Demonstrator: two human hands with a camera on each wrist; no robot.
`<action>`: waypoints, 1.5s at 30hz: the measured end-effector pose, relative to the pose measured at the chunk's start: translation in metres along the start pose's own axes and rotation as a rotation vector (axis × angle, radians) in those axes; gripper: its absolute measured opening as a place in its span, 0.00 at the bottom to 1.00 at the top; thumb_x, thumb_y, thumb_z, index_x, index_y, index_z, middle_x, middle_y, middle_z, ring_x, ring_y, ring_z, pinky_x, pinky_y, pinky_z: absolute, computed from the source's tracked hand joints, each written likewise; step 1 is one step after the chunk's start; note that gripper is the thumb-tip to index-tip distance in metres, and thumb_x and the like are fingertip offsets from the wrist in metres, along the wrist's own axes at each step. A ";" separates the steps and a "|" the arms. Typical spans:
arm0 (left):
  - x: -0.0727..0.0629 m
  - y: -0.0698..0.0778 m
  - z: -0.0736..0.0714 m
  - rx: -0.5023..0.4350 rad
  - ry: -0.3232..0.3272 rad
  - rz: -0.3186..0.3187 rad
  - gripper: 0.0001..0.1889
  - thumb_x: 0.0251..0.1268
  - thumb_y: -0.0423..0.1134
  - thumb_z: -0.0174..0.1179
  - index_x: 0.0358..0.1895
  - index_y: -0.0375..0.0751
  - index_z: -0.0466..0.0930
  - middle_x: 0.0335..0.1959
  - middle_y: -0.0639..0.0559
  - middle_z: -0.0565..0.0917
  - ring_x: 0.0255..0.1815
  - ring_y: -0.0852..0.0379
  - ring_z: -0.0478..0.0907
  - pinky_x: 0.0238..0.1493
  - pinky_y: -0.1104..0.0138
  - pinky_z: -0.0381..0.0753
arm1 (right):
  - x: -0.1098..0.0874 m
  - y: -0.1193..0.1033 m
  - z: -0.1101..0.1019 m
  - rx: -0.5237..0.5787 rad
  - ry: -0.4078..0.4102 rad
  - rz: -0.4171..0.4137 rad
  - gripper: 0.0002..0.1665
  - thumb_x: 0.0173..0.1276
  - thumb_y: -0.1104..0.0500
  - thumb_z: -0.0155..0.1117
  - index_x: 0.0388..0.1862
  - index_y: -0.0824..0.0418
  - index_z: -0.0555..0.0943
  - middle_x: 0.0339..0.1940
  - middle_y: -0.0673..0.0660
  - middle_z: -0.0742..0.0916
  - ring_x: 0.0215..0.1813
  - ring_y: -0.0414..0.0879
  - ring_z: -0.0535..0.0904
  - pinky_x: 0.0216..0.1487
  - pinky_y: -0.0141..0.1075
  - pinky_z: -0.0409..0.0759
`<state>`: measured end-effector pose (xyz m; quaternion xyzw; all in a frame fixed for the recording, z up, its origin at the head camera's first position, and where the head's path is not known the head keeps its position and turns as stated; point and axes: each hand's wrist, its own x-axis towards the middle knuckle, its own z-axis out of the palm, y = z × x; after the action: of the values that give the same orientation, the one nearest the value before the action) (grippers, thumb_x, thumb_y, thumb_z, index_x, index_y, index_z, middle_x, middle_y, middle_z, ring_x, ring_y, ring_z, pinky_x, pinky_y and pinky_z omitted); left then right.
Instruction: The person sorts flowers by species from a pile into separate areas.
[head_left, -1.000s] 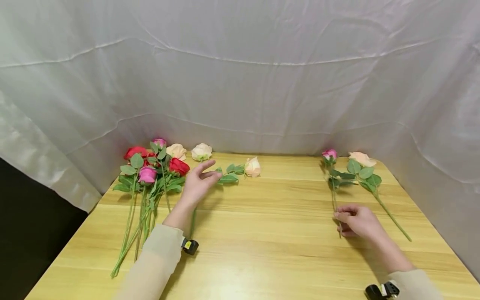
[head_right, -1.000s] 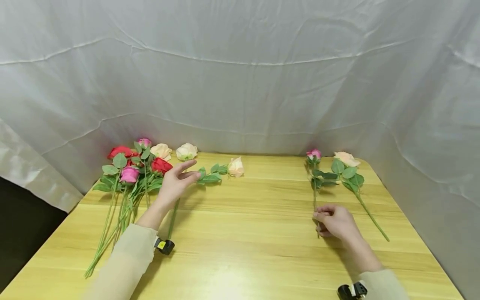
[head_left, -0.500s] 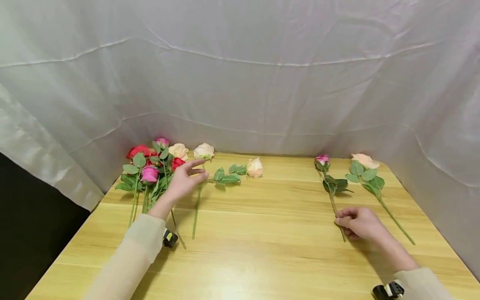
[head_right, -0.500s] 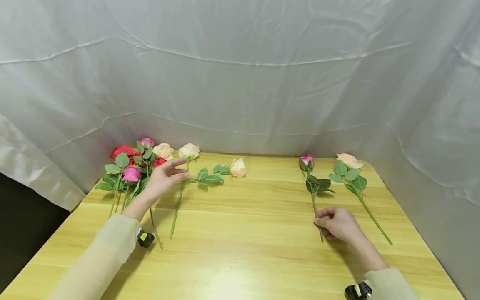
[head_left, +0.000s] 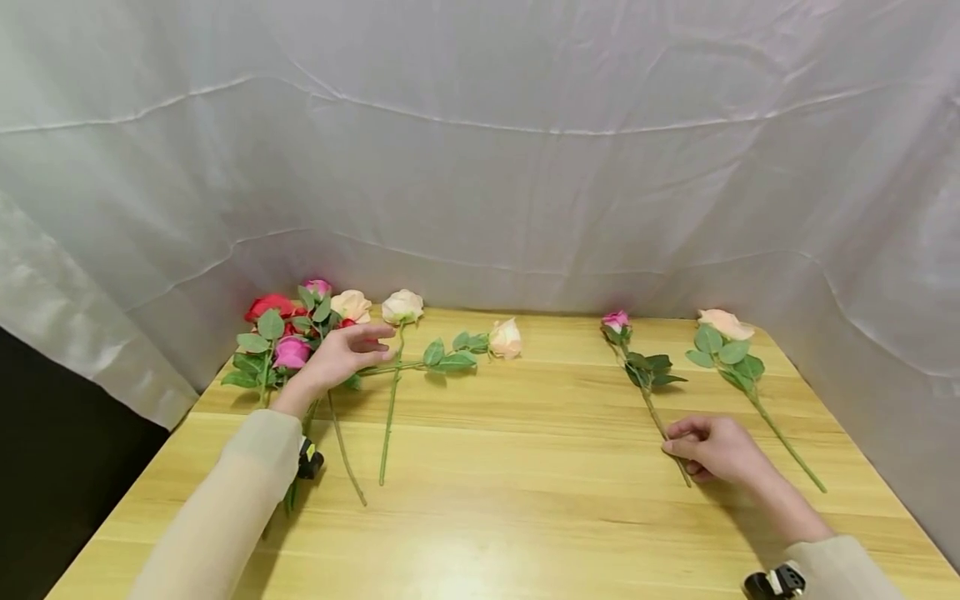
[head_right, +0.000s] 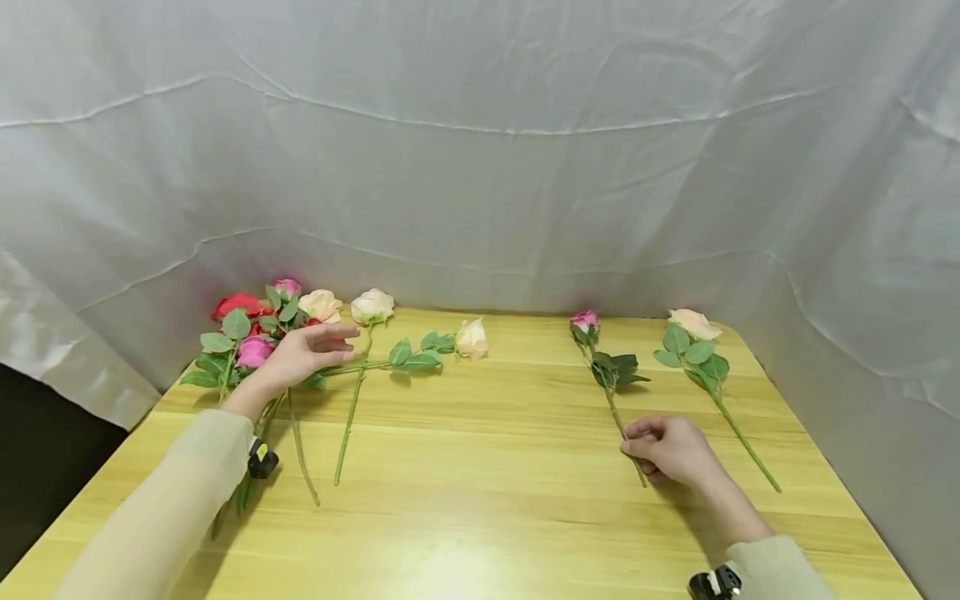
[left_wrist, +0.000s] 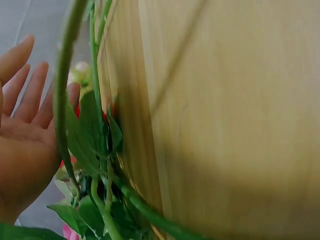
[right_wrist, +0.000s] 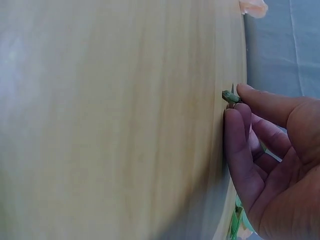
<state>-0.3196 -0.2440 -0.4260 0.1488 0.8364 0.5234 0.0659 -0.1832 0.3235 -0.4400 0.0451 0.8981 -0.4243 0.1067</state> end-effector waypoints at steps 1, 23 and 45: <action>0.001 -0.001 -0.002 0.008 -0.018 -0.002 0.26 0.72 0.36 0.67 0.71 0.37 0.76 0.70 0.34 0.77 0.66 0.39 0.79 0.59 0.63 0.86 | 0.000 0.000 0.000 0.000 0.000 -0.003 0.19 0.72 0.60 0.71 0.54 0.74 0.81 0.29 0.56 0.83 0.29 0.47 0.81 0.26 0.37 0.87; 0.007 -0.018 -0.005 0.099 -0.176 -0.001 0.25 0.68 0.25 0.65 0.68 0.25 0.75 0.63 0.31 0.81 0.64 0.35 0.78 0.55 0.70 0.85 | 0.003 -0.004 -0.004 0.042 -0.002 0.005 0.22 0.71 0.61 0.73 0.57 0.74 0.81 0.31 0.56 0.84 0.28 0.45 0.83 0.29 0.38 0.89; 0.014 -0.017 0.009 0.286 -0.074 -0.008 0.11 0.68 0.25 0.65 0.51 0.31 0.89 0.48 0.38 0.90 0.48 0.47 0.85 0.42 0.68 0.83 | 0.000 0.003 -0.001 0.126 -0.011 0.047 0.22 0.72 0.59 0.72 0.57 0.73 0.81 0.31 0.56 0.86 0.28 0.46 0.84 0.30 0.38 0.90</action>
<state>-0.3336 -0.2383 -0.4446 0.1726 0.9001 0.3926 0.0770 -0.1826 0.3263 -0.4419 0.0707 0.8676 -0.4777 0.1184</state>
